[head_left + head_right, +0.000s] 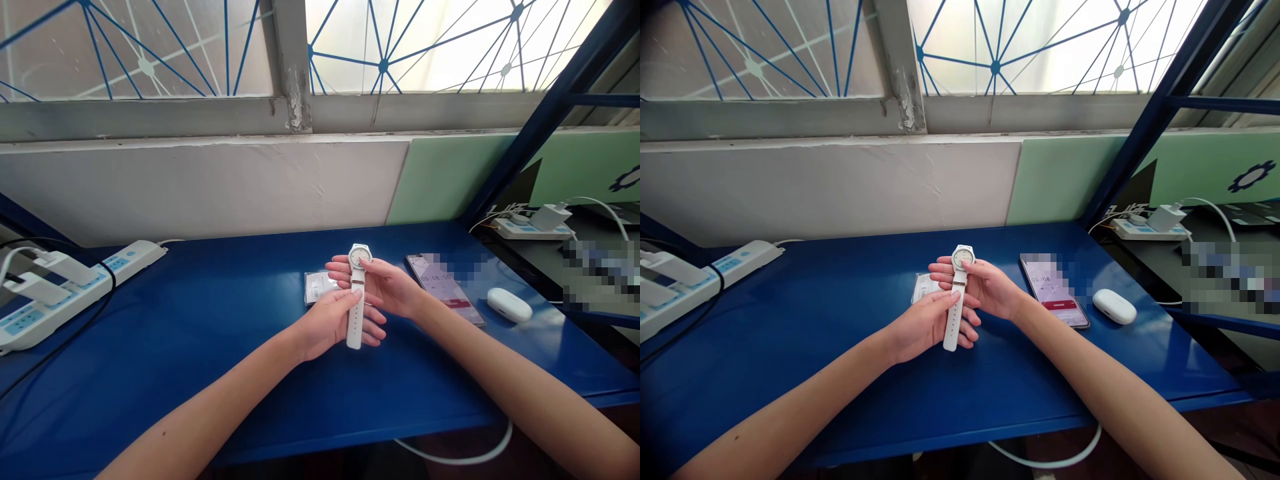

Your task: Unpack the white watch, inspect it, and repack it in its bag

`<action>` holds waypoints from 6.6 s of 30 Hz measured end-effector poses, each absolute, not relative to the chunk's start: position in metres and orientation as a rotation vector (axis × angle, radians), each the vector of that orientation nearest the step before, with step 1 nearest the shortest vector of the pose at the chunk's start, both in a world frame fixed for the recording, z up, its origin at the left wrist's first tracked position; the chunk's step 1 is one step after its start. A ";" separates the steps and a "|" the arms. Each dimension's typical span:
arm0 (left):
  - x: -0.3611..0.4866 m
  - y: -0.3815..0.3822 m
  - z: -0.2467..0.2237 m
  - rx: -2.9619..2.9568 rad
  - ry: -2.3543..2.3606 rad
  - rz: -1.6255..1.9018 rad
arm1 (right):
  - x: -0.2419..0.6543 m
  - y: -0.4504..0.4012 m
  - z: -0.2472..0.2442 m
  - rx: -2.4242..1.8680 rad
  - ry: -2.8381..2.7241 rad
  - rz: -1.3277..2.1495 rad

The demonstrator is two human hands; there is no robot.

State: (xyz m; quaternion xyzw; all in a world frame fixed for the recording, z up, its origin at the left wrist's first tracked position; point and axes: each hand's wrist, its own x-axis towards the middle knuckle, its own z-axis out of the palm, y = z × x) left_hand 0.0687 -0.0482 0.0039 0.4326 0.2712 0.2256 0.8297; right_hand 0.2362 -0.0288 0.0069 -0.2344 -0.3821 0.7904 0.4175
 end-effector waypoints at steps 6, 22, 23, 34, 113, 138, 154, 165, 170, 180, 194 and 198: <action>0.068 -0.048 0.007 0.942 0.611 0.409 | 0.239 -0.027 0.008 -0.616 -0.929 1.915; 0.064 -0.047 0.008 0.904 0.512 0.427 | 0.241 -0.026 0.011 -0.639 -0.960 1.936; 0.064 -0.047 0.009 0.899 0.513 0.426 | 0.241 -0.027 0.011 -0.636 -0.963 1.942; 0.063 -0.046 0.008 0.816 0.532 0.398 | 0.239 -0.029 0.013 -0.587 -0.947 2.020; 0.060 -0.043 0.008 0.756 0.615 0.389 | 0.243 -0.031 0.022 -0.513 -0.971 2.012; 0.058 -0.042 0.008 0.836 0.589 0.380 | 0.242 -0.028 0.013 -0.594 -0.994 1.975; 0.062 -0.045 0.005 0.894 0.602 0.458 | 0.240 -0.021 0.004 -0.817 -0.896 1.671; 0.064 -0.046 0.002 0.896 0.632 0.524 | 0.243 -0.023 0.006 -0.620 -1.031 1.825; 0.062 -0.047 0.004 0.927 0.554 0.505 | 0.243 -0.025 0.007 -0.677 -1.061 1.827; 0.061 -0.046 0.005 0.981 0.573 0.472 | 0.241 -0.025 0.010 -0.685 -1.046 1.849; 0.064 -0.051 0.007 0.886 0.445 0.516 | 0.240 -0.024 0.013 -0.707 -1.006 1.851; 0.065 -0.052 0.007 0.860 0.463 0.559 | 0.242 -0.025 0.010 -0.628 -1.056 1.883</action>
